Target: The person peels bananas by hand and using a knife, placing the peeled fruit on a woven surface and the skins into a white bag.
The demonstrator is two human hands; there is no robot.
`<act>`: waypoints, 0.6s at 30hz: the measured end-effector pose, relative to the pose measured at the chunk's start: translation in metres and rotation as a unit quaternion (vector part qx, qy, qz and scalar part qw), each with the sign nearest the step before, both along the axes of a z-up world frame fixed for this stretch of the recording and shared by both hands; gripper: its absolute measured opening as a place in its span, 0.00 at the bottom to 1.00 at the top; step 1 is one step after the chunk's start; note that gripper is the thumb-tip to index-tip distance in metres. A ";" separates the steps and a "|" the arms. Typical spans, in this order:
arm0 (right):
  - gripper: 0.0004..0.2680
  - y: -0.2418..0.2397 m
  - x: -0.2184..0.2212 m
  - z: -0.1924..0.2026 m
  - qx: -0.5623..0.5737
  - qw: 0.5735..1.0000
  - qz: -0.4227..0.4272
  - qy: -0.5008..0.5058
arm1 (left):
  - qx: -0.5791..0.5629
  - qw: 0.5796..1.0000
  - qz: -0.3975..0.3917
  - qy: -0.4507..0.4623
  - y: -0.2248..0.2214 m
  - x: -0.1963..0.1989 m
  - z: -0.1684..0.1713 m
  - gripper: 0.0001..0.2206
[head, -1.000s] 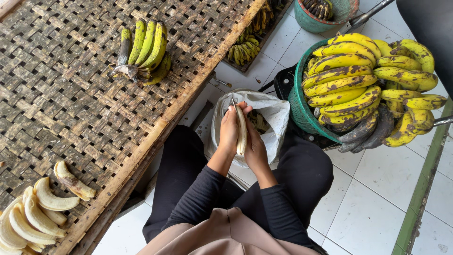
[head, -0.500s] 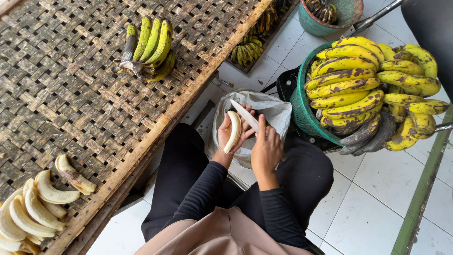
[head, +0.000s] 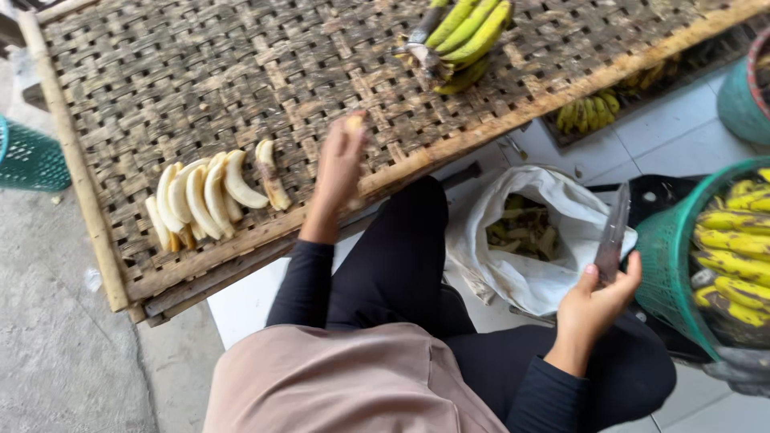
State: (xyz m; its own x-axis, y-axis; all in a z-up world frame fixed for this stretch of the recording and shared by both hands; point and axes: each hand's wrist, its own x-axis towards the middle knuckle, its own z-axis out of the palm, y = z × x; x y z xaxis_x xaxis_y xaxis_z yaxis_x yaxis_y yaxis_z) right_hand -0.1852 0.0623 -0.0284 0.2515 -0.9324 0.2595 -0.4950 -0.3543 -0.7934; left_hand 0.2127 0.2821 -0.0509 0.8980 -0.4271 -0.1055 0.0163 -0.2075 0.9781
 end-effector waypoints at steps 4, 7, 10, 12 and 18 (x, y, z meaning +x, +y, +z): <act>0.25 -0.001 0.002 -0.003 -0.023 1.000 0.013 0.009 | 0.366 0.872 0.177 -0.271 0.082 0.043 0.035 0.14; 0.24 -0.001 0.004 -0.005 -0.015 1.000 0.015 -0.012 | 0.481 0.829 0.183 -0.218 0.109 0.055 0.037 0.17; 0.25 -0.002 0.004 -0.006 0.012 1.000 0.008 -0.013 | 0.530 0.772 0.174 -0.306 0.109 0.049 0.037 0.18; 0.24 -0.003 0.002 -0.007 -0.003 1.000 0.006 -0.012 | 0.464 0.744 0.193 -0.440 0.086 0.049 0.043 0.22; 0.24 -0.005 0.002 -0.011 -0.010 1.000 -0.013 -0.011 | 0.179 0.824 0.070 -0.533 -0.071 0.057 0.075 0.22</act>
